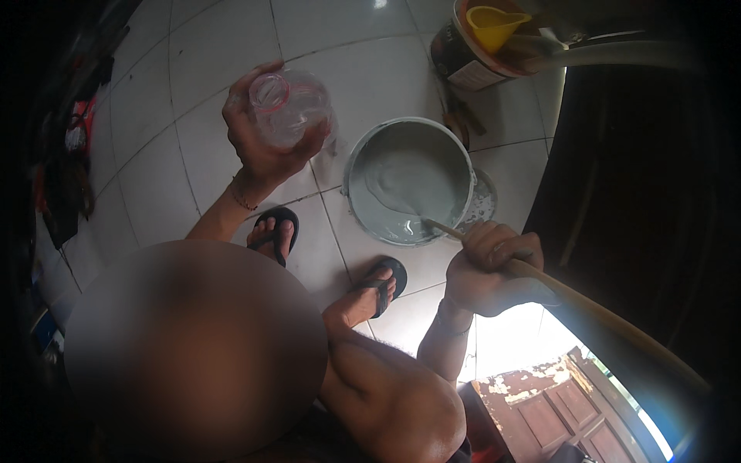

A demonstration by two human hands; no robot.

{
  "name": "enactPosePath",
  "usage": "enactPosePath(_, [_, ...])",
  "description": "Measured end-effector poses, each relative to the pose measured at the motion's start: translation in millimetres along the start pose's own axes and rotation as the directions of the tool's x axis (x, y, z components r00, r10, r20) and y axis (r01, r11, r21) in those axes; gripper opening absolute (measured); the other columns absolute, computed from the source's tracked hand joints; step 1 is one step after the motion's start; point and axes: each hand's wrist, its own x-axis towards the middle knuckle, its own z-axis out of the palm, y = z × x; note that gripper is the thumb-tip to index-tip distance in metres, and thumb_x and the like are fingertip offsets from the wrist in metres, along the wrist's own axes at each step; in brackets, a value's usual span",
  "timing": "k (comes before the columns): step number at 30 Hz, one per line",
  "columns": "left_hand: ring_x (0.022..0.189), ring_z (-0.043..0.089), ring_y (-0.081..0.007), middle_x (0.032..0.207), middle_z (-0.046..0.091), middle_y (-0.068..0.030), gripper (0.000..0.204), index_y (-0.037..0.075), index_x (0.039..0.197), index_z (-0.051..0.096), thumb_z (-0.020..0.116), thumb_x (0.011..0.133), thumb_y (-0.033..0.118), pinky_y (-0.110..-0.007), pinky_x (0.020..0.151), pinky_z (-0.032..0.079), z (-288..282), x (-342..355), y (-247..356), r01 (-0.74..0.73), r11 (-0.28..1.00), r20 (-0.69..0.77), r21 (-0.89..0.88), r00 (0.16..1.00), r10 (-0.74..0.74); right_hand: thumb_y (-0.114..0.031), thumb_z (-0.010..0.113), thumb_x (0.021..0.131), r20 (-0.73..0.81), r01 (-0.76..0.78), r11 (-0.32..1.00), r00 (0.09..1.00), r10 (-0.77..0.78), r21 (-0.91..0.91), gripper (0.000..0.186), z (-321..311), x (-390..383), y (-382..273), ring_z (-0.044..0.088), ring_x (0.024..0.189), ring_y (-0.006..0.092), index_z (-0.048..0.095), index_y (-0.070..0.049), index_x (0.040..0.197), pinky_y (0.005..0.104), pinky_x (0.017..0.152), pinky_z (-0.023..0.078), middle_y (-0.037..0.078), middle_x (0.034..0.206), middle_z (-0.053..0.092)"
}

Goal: The person pours water from a plastic bottle into a bucket containing a light-colored liquid and stirs the mixture with a wooden stick. The person continues stirring the contents of the bucket.

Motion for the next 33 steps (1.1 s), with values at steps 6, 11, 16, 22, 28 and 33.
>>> enactPosePath(6, [0.114, 0.065, -0.0333, 0.131, 0.058, -0.0233, 0.092, -0.001, 0.141, 0.037, 0.094, 0.072, 0.022, -0.041, 0.095, 0.058, 3.0, -0.2, 0.0, 0.003, 1.0, -0.003, 0.028, 1.0, -0.003, -0.08, 0.028, 0.099, -0.023, 0.117, 0.992, 0.993, -0.118, -0.036, 0.074, -14.5, 6.9, 10.1, 0.026, 0.045, 0.0122, 0.039, -0.01, 0.077, 0.0309, 0.046, 0.021, 0.002, 0.051, 0.033])
enactPosePath(11, [0.114, 0.065, -0.0339, 0.132, 0.058, -0.0241, 0.092, -0.002, 0.14, 0.037, 0.093, 0.072, 0.021, -0.041, 0.094, 0.058, -0.2, 0.3, -0.9, 0.002, 1.0, 0.011, 0.004, 1.0, -0.002, -0.08, 0.027, 0.099, -0.007, 0.062, 0.998, 0.998, -0.062, 0.028, 0.075, -0.5, 2.9, 2.5, 0.026, 0.044, 0.0123, 0.039, -0.011, 0.076, 0.0304, 0.046, 0.02, 0.002, 0.051, 0.033])
enactPosePath(16, [0.113, 0.065, -0.0341, 0.131, 0.058, -0.0238, 0.092, -0.001, 0.14, 0.037, 0.093, 0.072, 0.021, -0.041, 0.094, 0.058, 0.2, -0.8, -0.4, 0.005, 1.0, 0.012, 0.004, 1.0, -0.005, -0.08, 0.028, 0.099, 0.038, 0.1, 0.995, 0.994, -0.1, -0.001, 0.074, -8.3, 1.8, 7.4, 0.026, 0.045, 0.0126, 0.039, -0.01, 0.076, 0.0306, 0.046, 0.021, 0.002, 0.051, 0.032])
enactPosePath(22, [0.112, 0.065, -0.0342, 0.131, 0.059, -0.0226, 0.092, -0.001, 0.14, 0.037, 0.093, 0.071, 0.021, -0.041, 0.094, 0.058, 3.8, -2.8, -4.8, -0.01, 1.0, -0.001, 0.012, 1.0, 0.01, -0.079, 0.029, 0.1, 0.087, 0.192, 0.98, 0.978, -0.188, -0.049, 0.073, -22.7, 4.9, 5.5, 0.026, 0.046, 0.013, 0.038, -0.01, 0.077, 0.0309, 0.047, 0.022, 0.001, 0.052, 0.031])
enactPosePath(28, [0.113, 0.065, -0.0343, 0.131, 0.059, -0.0226, 0.092, -0.001, 0.14, 0.037, 0.093, 0.071, 0.02, -0.041, 0.094, 0.057, 1.1, -2.9, -1.6, 0.02, 1.0, 0.01, -0.007, 1.0, -0.019, -0.079, 0.03, 0.099, 0.08, 0.145, 0.989, 0.987, -0.142, -0.025, 0.074, -2.3, 1.2, -0.9, 0.028, 0.045, 0.0134, 0.039, -0.01, 0.076, 0.0312, 0.047, 0.023, 0.002, 0.051, 0.032])
enactPosePath(33, [0.114, 0.064, -0.0341, 0.131, 0.059, -0.0226, 0.092, -0.001, 0.14, 0.038, 0.094, 0.071, 0.021, -0.041, 0.094, 0.057, -0.4, 0.4, -0.4, -0.012, 1.0, 0.013, 0.017, 1.0, 0.012, -0.082, 0.03, 0.098, 0.058, 0.236, 0.951, 0.972, -0.228, -0.199, 0.075, 1.8, 14.0, 0.8, 0.028, 0.045, 0.0124, 0.038, -0.01, 0.075, 0.0301, 0.046, 0.024, 0.002, 0.052, 0.034])
